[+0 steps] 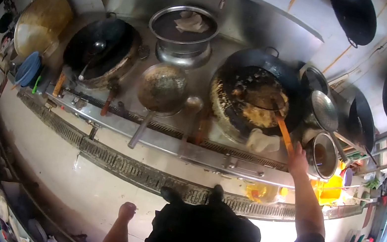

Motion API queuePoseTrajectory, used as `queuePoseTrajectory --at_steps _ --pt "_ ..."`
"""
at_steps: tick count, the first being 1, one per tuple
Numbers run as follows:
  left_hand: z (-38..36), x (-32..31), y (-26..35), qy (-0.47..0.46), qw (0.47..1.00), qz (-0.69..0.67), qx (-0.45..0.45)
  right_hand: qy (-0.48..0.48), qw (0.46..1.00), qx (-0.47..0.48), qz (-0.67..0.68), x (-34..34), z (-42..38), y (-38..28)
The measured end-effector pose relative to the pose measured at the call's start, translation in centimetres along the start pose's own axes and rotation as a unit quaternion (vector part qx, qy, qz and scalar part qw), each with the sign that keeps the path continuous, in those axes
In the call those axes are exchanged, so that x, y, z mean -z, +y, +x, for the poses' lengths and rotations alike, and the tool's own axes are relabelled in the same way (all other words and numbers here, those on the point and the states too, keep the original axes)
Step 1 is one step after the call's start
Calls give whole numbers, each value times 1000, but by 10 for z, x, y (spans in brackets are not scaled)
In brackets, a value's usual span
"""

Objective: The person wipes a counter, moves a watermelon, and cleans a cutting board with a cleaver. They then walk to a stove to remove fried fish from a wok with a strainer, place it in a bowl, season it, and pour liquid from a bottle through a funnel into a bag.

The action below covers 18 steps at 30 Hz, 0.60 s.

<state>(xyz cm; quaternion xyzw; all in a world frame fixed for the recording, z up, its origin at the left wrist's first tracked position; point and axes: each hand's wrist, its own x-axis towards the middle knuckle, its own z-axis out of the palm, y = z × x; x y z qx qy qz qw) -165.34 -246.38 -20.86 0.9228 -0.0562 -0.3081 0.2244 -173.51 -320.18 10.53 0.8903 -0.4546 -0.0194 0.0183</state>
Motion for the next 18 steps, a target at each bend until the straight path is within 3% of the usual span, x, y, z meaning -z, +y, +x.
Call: queuePoseTrajectory --at_steps 1,5,6,7,9,10,11,13,17,18 --pt "5 -19 3 20 973 -219 71 -23 999 28 17 -1 4 8" --pt "-24 -59 54 -3 971 -226 83 -19 992 123 -24 1 28 34" --pt "-34 -73 65 -12 998 -53 -8 -24 986 155 -61 0 38 42" --pt "-44 -81 84 -21 987 122 -99 -15 988 150 -14 8 41 47" --pt "-64 -111 106 -51 994 -76 60 -31 987 158 17 25 53 65" --pt "-72 -129 111 -53 973 -188 126 -47 985 160 47 30 58 74" --pt "-81 -141 111 -52 972 -190 130 -49 984 164 47 33 62 83" --pt "-100 -158 115 -56 994 81 -37 -17 970 215 112 37 70 102" --pt "-126 -172 122 -75 991 105 -29 21 953 241 183 18 110 116" --pt "-133 -170 132 -82 992 1 93 15 949 232 212 13 119 117"
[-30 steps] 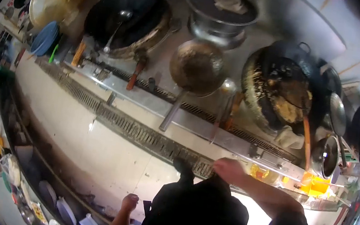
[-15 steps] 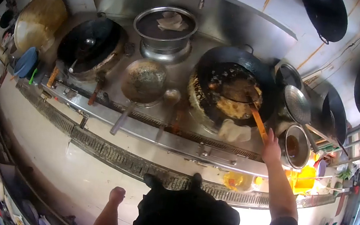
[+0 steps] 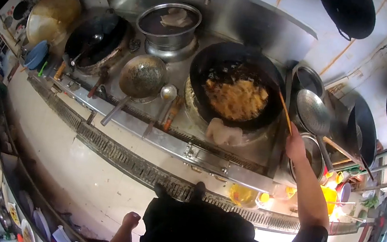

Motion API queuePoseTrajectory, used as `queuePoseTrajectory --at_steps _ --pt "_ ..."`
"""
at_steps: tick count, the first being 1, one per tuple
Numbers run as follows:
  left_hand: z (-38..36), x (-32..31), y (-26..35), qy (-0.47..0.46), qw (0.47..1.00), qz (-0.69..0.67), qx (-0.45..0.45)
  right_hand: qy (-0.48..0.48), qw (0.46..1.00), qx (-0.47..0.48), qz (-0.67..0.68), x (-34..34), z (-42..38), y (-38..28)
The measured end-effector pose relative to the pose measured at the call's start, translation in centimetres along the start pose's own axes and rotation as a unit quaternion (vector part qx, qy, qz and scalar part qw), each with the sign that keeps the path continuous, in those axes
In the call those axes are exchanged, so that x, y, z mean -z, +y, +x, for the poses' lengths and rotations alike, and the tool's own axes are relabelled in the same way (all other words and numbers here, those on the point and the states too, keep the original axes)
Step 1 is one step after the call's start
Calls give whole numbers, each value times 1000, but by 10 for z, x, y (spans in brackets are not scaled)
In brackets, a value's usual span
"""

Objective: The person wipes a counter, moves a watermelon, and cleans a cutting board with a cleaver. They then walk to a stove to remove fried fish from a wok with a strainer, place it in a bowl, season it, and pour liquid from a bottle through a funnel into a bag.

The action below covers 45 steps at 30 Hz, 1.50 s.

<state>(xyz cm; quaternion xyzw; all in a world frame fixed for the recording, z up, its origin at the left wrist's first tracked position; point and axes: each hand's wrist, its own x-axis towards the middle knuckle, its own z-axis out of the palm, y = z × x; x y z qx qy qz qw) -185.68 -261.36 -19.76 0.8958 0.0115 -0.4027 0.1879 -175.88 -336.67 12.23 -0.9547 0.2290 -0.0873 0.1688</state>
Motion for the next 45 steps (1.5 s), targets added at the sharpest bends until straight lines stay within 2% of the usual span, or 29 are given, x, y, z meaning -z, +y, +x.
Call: queuePoseTrajectory --at_steps 1,2,4,5,6,7,8,10,11,13,14,16,18,20,21,22,24,25,27,28,30,31,34,36,38,40,41,43,45 --pt "-6 2 7 -16 987 -112 112 4 1000 -10 29 -3 5 4" --pt "-10 8 13 -13 988 -110 110 7 999 -11 32 -7 8 6" --pt "-10 18 15 -17 996 -58 58 -71 988 -109 84 -7 10 -1" --pt "-5 25 17 -16 997 -57 55 -68 988 -109 84 -6 6 -5" --pt "4 27 15 -13 995 89 -41 -129 919 -222 298 3 -2 -24" --pt "8 31 18 -8 963 232 -135 -183 790 -319 491 11 -8 -40" --pt "11 33 23 -6 964 230 -136 -182 791 -317 491 16 -12 -50" --pt "5 49 45 49 999 4 -12 -230 664 -378 602 22 -19 -68" --pt "47 12 -16 74 976 -111 -169 -230 664 -377 604 23 -22 -76" --pt "21 45 24 67 987 34 -143 -281 591 -396 644 22 -25 -91" --pt "0 70 56 62 983 107 -132 -281 591 -396 644 18 -26 -96" --pt "9 63 47 53 993 45 -93 -291 530 -405 686 7 -26 -104" --pt "12 60 35 46 997 -18 -55 -291 536 -397 686 1 -26 -117" --pt "8 63 26 19 995 72 -73 -302 513 -397 698 -2 -25 -132" --pt "9 58 15 36 993 80 -80 -294 546 -378 687 -4 -24 -137" --pt "10 53 6 35 993 81 -80 -294 545 -379 688 -14 -21 -134" --pt "17 42 -11 13 999 44 -11 -313 485 -373 726 -41 -9 -122" --pt "31 30 -27 16 999 42 -11 -314 486 -371 726 -39 -7 -132" --pt "49 8 -55 1 978 -134 158 -307 531 -319 722 -34 -11 -160" --pt "36 16 -48 1 978 -132 159 -307 529 -320 723 -38 -11 -158" --pt "9 43 -14 7 998 0 60 -303 410 -350 786 -47 3 -156" --pt "13 32 -25 36 994 -86 50 -306 411 -348 785 -52 8 -158" --pt "20 17 -28 78 985 -144 46 -296 414 -328 796 -61 15 -158" --pt "34 8 -38 51 987 -154 20 -314 353 -365 802 -63 24 -153" --pt "16 19 -19 29 994 -104 1 -316 356 -347 808 -63 26 -148" --pt "-32 67 47 44 999 10 13 -310 360 -327 817 -59 22 -139" --pt "-26 60 41 45 999 9 12 -312 360 -314 821 -57 21 -135" --pt "-7 36 12 46 980 -156 112 -313 360 -301 826 -56 14 -129" --pt "-8 40 9 33 984 -140 107 -307 380 -282 826 -51 4 -126"
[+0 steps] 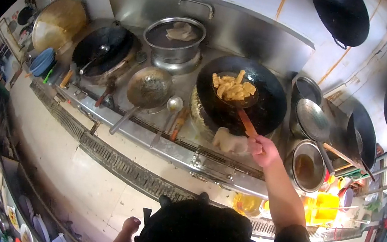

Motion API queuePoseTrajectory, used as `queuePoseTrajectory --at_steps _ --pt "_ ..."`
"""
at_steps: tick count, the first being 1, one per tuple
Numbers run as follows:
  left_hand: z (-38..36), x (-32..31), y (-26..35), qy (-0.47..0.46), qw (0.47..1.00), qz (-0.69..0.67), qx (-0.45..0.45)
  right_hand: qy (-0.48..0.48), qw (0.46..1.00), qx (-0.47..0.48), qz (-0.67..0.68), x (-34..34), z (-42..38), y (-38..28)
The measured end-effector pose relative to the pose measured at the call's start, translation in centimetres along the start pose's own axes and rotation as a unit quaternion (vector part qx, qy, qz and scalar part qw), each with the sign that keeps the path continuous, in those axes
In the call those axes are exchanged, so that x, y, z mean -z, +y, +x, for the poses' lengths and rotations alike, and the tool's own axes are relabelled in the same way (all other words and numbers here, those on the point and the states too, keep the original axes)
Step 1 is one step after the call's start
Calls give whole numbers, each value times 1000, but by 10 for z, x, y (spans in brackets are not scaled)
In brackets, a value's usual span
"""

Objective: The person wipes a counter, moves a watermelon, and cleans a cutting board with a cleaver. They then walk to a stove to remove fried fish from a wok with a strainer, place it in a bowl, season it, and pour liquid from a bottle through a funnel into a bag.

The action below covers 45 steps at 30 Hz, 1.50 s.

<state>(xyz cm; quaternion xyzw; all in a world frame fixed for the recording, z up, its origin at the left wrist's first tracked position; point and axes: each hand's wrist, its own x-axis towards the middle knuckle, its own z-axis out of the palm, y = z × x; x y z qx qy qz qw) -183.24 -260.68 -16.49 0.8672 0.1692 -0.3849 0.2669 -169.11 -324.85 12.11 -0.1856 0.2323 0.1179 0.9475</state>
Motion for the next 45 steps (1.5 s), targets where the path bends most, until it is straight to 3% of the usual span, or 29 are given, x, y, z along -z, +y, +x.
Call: queuePoseTrajectory --at_steps 4,11,14,16,19,20,23,25,26,27,30,32,36,40,45 --pt "7 5 -2 -18 1000 20 13 49 998 25 23 -1 -29 8" --pt "48 9 -7 -37 997 63 -12 2 999 44 21 0 -79 17" --pt "68 15 -4 -40 991 84 -101 18 996 66 48 -1 -105 14" --pt "81 19 -2 -69 951 136 -269 29 995 83 55 3 -125 6" --pt "87 13 12 -26 972 47 -228 -15 989 89 119 10 -156 -8" --pt "84 16 12 -24 949 55 -311 -6 987 124 103 14 -167 -15" --pt "114 3 2 -60 944 -7 -324 34 980 181 76 33 -194 -42" --pt "72 19 43 -27 915 245 -320 131 968 210 34 34 -206 -61" --pt "30 34 86 -13 876 362 -319 117 970 211 15 55 -207 -75" --pt "28 34 86 -14 876 361 -320 118 970 211 15 62 -207 -81" --pt "21 32 86 -33 867 376 -325 280 902 307 -118 82 -201 -95" --pt "22 23 77 -34 921 301 -245 323 873 329 -161 102 -190 -100" --pt "8 26 76 -39 931 283 -227 434 781 356 -273 109 -181 -88" --pt "-6 25 80 -17 955 231 -185 446 784 351 -252 113 -178 -89" --pt "-8 25 88 -24 967 212 -138 503 715 365 -320 121 -176 -90"
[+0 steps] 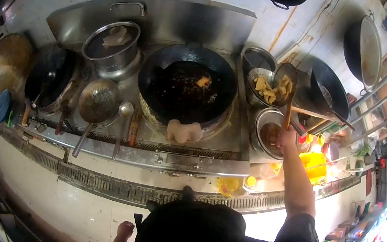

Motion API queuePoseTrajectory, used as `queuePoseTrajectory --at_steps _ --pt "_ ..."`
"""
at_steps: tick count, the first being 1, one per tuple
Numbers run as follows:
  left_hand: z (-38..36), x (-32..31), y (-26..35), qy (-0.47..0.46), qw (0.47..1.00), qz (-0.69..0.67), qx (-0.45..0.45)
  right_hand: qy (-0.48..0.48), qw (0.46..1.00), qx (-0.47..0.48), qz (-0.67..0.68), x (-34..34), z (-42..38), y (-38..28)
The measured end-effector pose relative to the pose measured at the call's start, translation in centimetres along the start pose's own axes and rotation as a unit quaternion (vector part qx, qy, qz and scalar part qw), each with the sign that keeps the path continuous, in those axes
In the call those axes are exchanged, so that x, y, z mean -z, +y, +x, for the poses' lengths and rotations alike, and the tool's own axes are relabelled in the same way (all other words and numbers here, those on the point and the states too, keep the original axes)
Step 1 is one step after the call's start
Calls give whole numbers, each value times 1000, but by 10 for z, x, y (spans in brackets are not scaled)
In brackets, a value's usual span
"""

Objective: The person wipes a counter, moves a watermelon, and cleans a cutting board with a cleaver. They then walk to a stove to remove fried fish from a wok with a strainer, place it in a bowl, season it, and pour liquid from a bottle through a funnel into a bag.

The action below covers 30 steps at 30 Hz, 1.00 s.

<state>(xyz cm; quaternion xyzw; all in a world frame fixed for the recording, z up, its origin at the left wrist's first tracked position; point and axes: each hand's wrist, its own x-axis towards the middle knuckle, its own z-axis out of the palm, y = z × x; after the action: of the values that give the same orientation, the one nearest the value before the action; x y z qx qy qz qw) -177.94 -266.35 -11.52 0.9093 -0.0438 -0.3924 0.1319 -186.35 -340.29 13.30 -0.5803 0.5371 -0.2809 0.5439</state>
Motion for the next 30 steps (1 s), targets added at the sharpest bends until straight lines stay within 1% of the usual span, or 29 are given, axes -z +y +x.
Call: queuePoseTrajectory --at_steps 1,2,3,4,5,6,7,8,9,10,11,12,13,14,15,16,17,18,19,21,22,23,24,25,26,27,28,29,30 --pt "4 -2 -1 -5 999 10 -35 0 1000 1 -1 0 1 1" --pt "8 -4 -3 -9 997 20 -71 22 997 28 -68 1 2 2" --pt "10 -4 -3 -9 997 19 -72 43 988 55 -136 1 2 3" --pt "11 -3 -3 -12 990 66 -122 43 988 55 -136 4 8 10" --pt "12 -2 -3 -13 978 113 -173 59 974 114 -187 7 16 19" --pt "15 -5 -6 -14 978 114 -173 75 953 171 -237 9 19 22" --pt "20 -9 -8 -9 983 108 -151 76 953 171 -238 11 22 26" --pt "23 -13 -11 -4 986 103 -128 103 924 236 -283 13 25 30" --pt "24 -12 -11 -4 986 104 -128 130 888 300 -325 14 25 31" --pt "25 -11 -11 -5 990 86 -111 130 887 299 -325 10 12 15" --pt "26 -10 -12 -5 993 69 -93 104 917 238 -301 7 -3 -3" --pt "27 -9 -13 -6 993 69 -94 78 942 176 -275 4 -14 -17" --pt "29 -7 -14 -13 996 53 -76 79 942 176 -276 9 3 -3" --pt "30 -6 -15 -21 997 37 -58 94 923 234 -290 17 29 17" --pt "32 -7 -17 -21 997 36 -58 108 901 292 -303 21 45 30" --pt "34 -10 -21 5 996 44 -81 107 900 293 -303 13 28 11" --pt "35 -13 -24 31 993 52 -103 87 950 187 -236 6 8 -9" --pt "37 -16 -28 31 993 50 -101 64 981 77 -164 -2 -11 -29" --pt "40 -21 -34 35 994 34 -101 61 981 78 -165 -7 -18 -32" --pt "55 -41 -56 39 994 17 -97 -10 998 58 -33 -14 -31 -34" --pt "72 -61 -77 35 990 -110 -79 -13 998 58 -33 -19 -45 -43" --pt "79 -70 -88 31 970 -234 -60 -82 995 4 58 -25 -62 -55" --pt "72 -64 -83 32 970 -234 -59 -149 976 -50 148 -32 -74 -61" --pt "59 -48 -69 26 990 -95 -101 -149 976 -51 148 -40 -76 -58" --pt "53 -38 -57 20 989 46 -140 -188 970 -78 135 -48 -75 -53" --pt "49 -30 -47 20 989 46 -140 -227 961 -106 121 -57 -76 -49" --pt "45 -23 -39 21 981 113 -155 -228 960 -106 121 -69 -83 -47" --pt "41 -16 -32 21 969 179 -168 -239 964 -98 67 -84 -91 -44" --pt "37 -12 -29 22 970 177 -165 -250 964 -89 13 -96 -99 -42"
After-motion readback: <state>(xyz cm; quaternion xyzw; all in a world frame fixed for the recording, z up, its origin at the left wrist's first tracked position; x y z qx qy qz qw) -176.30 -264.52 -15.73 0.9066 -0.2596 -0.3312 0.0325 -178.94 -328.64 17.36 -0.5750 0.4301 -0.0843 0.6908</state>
